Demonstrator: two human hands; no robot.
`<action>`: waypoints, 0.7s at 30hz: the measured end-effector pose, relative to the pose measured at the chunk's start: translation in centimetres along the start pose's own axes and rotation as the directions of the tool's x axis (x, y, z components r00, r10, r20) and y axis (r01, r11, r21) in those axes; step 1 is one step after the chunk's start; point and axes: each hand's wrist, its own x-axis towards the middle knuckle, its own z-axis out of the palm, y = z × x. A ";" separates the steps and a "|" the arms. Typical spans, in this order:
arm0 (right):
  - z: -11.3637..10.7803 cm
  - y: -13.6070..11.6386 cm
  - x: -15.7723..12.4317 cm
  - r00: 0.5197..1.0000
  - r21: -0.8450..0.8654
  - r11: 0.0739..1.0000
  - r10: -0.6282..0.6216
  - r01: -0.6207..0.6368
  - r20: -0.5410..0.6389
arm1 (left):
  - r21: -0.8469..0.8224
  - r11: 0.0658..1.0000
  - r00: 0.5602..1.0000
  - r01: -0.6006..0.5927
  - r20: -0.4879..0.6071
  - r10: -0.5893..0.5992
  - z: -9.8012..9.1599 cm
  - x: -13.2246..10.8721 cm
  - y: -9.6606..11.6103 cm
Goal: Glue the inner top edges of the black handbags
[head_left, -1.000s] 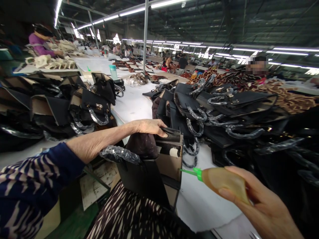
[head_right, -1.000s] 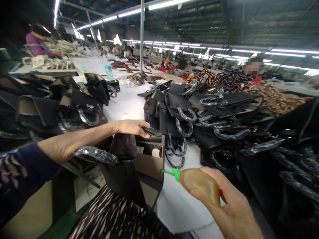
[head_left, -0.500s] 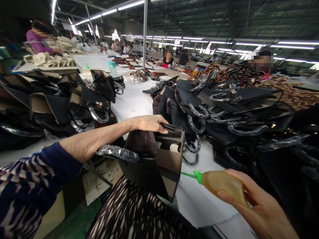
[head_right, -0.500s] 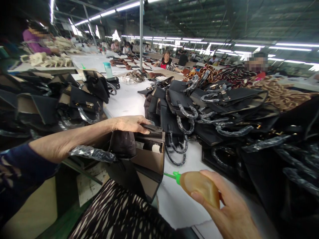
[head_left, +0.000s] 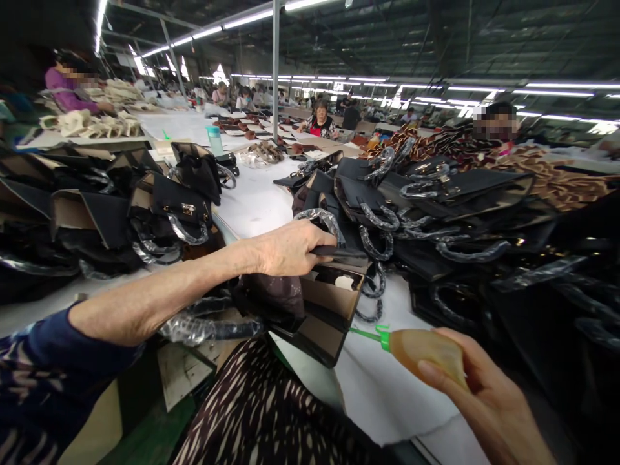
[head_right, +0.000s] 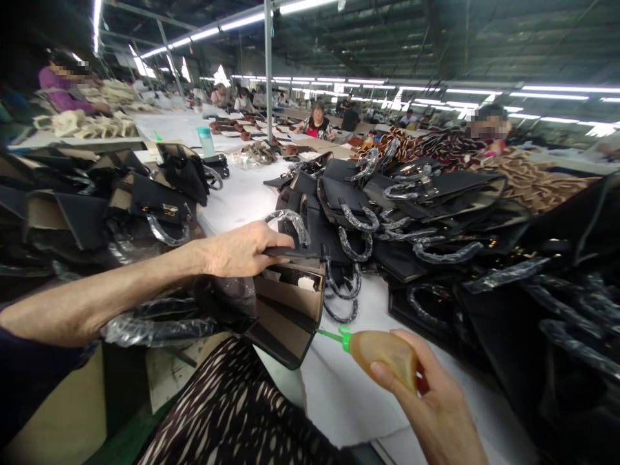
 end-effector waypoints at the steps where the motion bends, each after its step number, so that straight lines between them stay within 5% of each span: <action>1: 0.1 0.4 0.1 0.999 0.019 0.999 0.037 -0.037 0.030 | 0.036 0.999 1.000 -0.002 -0.006 0.002 0.1 -0.3 0.3; 10: 1.0 1.7 -0.2 0.993 0.099 0.989 0.108 -0.112 0.045 | 0.334 0.943 0.999 0.001 -0.040 0.013 2.5 -2.0 1.2; 21: 1.4 2.4 -1.7 0.991 0.115 0.985 0.124 -0.130 0.055 | 0.454 0.889 0.996 0.057 -0.085 -0.020 5.0 -4.5 2.3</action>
